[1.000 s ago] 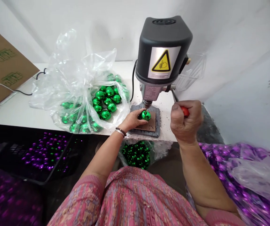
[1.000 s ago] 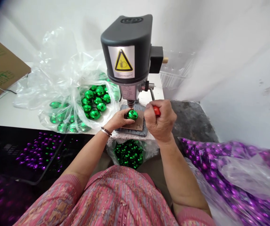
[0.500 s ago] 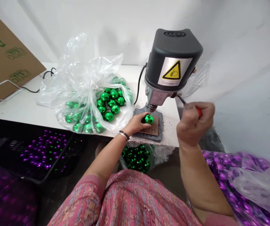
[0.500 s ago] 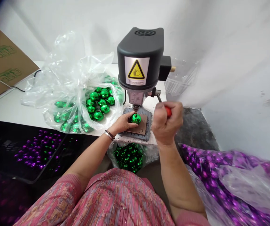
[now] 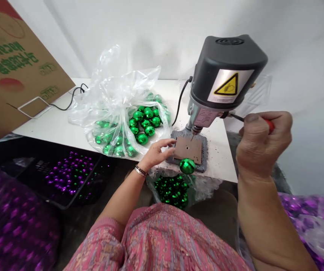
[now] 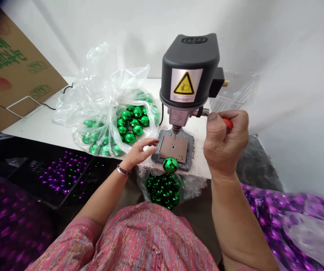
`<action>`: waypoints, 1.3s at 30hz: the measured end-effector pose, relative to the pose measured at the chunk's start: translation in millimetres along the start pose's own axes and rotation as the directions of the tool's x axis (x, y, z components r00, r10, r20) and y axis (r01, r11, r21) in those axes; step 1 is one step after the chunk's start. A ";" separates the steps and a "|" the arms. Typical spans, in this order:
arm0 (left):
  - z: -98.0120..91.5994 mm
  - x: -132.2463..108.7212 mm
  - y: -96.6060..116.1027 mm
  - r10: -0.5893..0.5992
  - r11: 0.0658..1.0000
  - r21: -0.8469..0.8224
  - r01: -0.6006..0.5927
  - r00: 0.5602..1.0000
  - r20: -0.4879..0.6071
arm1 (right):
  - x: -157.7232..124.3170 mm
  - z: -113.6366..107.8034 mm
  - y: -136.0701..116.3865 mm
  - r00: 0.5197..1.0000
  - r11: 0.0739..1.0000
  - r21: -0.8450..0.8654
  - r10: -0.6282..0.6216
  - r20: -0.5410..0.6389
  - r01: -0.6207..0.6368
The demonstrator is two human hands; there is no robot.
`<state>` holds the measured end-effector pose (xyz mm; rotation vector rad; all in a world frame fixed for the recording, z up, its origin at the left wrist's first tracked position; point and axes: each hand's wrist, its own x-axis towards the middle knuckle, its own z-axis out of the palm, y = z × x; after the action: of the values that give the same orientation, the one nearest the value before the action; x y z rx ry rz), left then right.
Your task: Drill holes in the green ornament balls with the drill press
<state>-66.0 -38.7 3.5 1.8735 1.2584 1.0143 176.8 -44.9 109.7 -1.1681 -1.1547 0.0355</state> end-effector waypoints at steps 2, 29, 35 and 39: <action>-18.4 5.2 -10.4 -0.099 0.958 0.249 0.144 0.978 -0.185 | -0.4 -0.6 2.2 1.000 1.000 0.001 -0.006 0.003 0.006; 21.2 -10.5 6.4 -0.436 0.267 -0.910 0.318 0.882 0.180 | -4.4 -5.9 -10.9 0.997 0.999 -0.052 -0.010 0.070 0.014; 34.5 2.1 9.5 -0.484 0.673 -0.615 0.411 0.873 0.054 | -5.0 -5.6 -9.2 0.996 0.998 -0.044 -0.029 0.090 0.033; 42.5 16.1 11.7 -0.406 0.833 -0.383 0.400 0.911 0.068 | -3.9 -5.6 -7.4 0.994 0.998 -0.047 -0.048 0.098 0.052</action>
<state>-20.1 -31.5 -3.5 1.2291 1.2788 0.9608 175.2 -54.4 112.8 -1.1916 -1.2760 0.0253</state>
